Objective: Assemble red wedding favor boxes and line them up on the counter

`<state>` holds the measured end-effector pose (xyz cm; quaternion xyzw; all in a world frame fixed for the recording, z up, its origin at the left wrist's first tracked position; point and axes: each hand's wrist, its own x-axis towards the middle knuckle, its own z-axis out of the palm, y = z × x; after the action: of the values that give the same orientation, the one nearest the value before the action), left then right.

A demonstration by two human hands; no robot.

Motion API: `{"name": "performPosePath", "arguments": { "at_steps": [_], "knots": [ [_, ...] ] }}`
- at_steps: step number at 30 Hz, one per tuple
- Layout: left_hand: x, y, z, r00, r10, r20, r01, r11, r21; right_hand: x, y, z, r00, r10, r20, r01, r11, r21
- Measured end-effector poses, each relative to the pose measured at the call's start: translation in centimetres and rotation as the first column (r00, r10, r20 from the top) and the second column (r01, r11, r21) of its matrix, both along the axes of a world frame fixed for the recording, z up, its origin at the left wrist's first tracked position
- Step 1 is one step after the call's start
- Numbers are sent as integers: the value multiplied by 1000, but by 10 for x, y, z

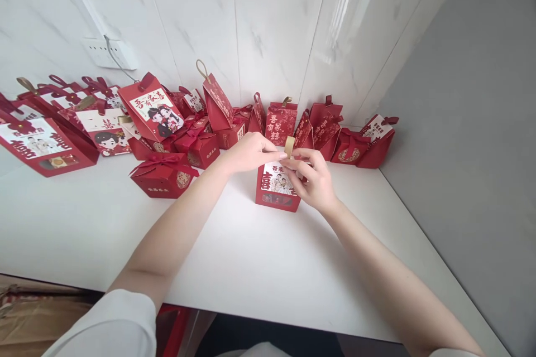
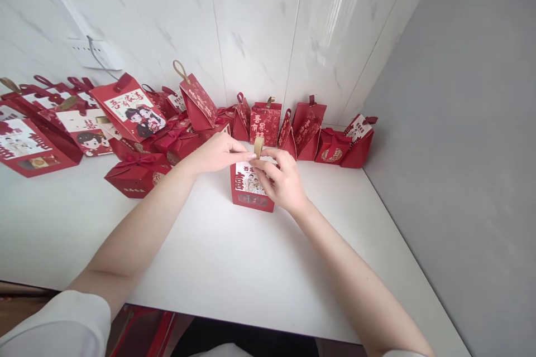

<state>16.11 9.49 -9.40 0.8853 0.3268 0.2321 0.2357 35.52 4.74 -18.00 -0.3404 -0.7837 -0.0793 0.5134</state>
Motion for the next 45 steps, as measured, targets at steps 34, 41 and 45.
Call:
{"name": "performPosePath", "arguments": {
  "at_steps": [34, 41, 45],
  "knots": [
    [9, 5, -15, 998, 35, 59, -37, 999, 25, 26, 5, 8, 975, 110, -192, -153, 963, -224],
    [10, 4, -16, 999, 35, 38, -39, 993, 114, 16, 4, 8, 958, 71, -279, -149, 952, -268],
    [12, -5, -10, 999, 24, -40, -17, 985, 171, 14, 2, 20, 950, 16, -311, -162, 877, -452]
  ]
}}
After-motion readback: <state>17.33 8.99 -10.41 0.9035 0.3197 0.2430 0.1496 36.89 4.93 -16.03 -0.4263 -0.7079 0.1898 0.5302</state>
